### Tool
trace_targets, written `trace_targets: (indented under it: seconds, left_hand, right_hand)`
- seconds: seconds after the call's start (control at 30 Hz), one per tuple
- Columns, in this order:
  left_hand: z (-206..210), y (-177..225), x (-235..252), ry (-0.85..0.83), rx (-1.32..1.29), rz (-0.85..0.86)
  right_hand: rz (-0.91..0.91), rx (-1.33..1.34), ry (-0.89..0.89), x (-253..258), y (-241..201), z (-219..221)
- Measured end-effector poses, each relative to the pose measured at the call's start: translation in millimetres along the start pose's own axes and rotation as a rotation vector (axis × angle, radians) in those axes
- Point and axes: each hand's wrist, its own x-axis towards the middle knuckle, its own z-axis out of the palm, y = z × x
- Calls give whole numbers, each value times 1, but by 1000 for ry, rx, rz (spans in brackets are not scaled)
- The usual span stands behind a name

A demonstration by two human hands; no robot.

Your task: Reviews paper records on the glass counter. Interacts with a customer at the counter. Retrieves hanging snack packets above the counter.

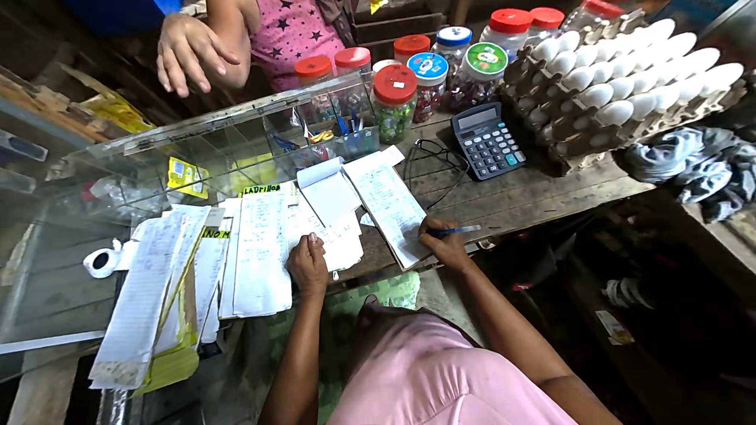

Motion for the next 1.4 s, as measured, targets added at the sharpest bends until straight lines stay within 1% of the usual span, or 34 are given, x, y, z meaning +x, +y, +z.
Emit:
trace_targets:
  seconds: [0.13,0.4,0.6,0.63,0.73,0.8,0.93,1.1,1.3,1.4]
  left_hand:
    - [-1,0,0,-23,-4,-10]
    - [0,-1,0,-2,-6,-6]
    - [1,-1,0,5,-1,-2]
    - [1,-1,0,4,1,-2]
    - [1,0,1,7,8,6]
    - [1,-1,0,9,5,5]
    - [1,-1,0,7,4,9]
    - [-1,0,0,-14,-5,1]
    - [0,-1,0,-9,-1,6]
    - [-1,-1,0,-3,3,12]
  right_hand:
    - [0,-4,16,-1,1,0]
    - [-7,-1,15,1,0,-1]
    - [-81,-190,-55,0,-2,-4]
    - [-70,-172,-50,1,-2,-4]
    - [16,5,-2,2,0,-6]
    - [26,58,18,2,1,-5]
    - [-17,26,-4,2,2,-4]
    - [-7,33,5,2,3,-4]
    - [-34,14,13,2,4,-4]
    - [-17,14,15,3,2,-5]
